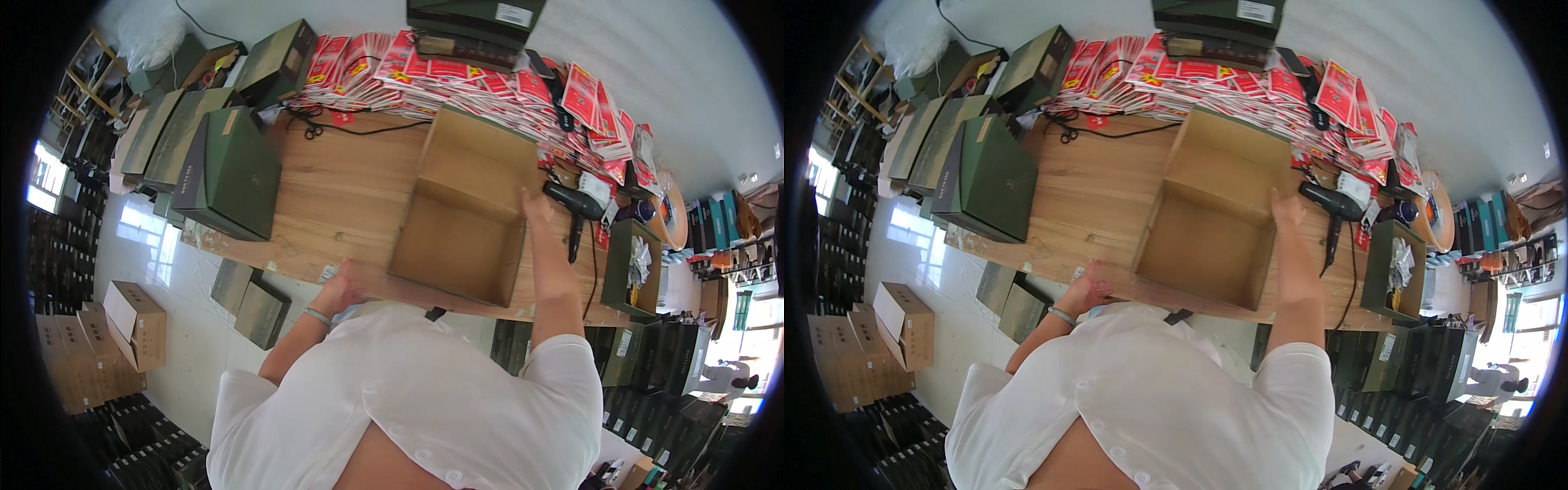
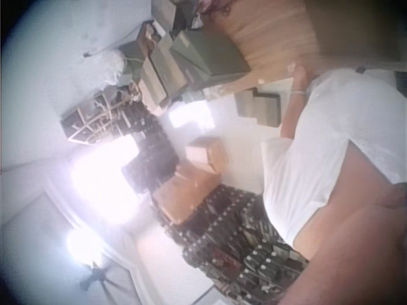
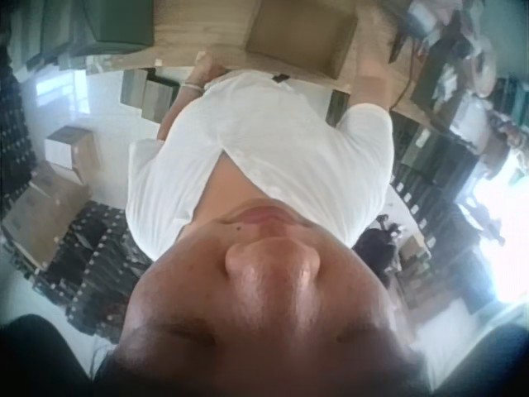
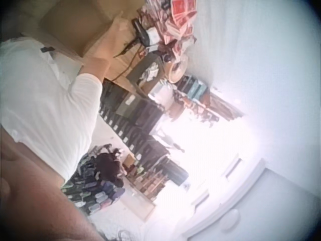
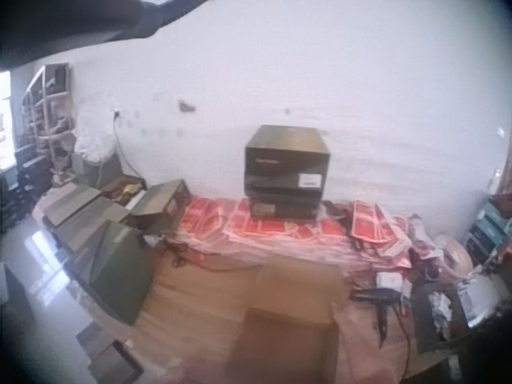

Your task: The person removes a pair of white sneakers from a green shoebox, wipes the soles with a white cloth, and then wipes both hands. The person places the shoes back into the box, closes the lid, and uses a hairdryer to heat a label on the box before pressing it down.

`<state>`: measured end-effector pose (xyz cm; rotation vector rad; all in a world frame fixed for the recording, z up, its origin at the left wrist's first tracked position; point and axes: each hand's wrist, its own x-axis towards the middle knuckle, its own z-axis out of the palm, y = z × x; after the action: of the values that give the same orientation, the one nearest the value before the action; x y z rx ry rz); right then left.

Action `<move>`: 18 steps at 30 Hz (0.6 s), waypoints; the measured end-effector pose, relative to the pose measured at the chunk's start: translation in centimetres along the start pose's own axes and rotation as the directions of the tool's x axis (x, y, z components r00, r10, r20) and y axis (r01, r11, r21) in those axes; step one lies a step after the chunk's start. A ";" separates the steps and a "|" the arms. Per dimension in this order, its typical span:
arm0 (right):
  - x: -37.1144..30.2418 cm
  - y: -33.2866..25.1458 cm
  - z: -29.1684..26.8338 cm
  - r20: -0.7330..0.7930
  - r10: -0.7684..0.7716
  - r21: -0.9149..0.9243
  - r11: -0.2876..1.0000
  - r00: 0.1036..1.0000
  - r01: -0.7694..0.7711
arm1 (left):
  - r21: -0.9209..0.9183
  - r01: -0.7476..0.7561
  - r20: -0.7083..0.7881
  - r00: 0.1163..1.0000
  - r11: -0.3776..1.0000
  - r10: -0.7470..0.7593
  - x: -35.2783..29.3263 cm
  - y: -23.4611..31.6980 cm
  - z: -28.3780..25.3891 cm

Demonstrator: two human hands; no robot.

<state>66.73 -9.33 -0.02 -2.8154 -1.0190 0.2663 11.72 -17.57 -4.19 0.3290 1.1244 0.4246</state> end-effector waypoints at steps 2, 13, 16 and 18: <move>3.3 3.2 1.3 0.056 0.012 0.037 0.999 0.998 -0.014 | 0.018 0.004 -0.007 1.000 1.000 -0.004 0.8 -0.5 4.0; -8.3 6.2 -1.1 -0.321 -0.263 0.605 0.682 0.910 0.410 | -0.244 -0.167 0.054 0.981 0.955 0.186 0.8 -1.7 5.5; -9.8 10.6 2.2 -0.298 -0.267 0.736 0.547 0.916 0.399 | -0.237 -0.124 -0.062 0.992 0.964 0.113 0.3 0.6 5.3; -10.5 13.8 5.7 -0.188 -0.115 0.901 0.376 0.976 0.218 | -0.104 -0.156 -0.139 0.980 0.982 0.141 1.0 1.7 3.9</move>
<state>66.16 -26.27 -6.91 -1.6427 -0.7484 0.4844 15.40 -15.72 -2.61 0.2887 1.2027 0.6480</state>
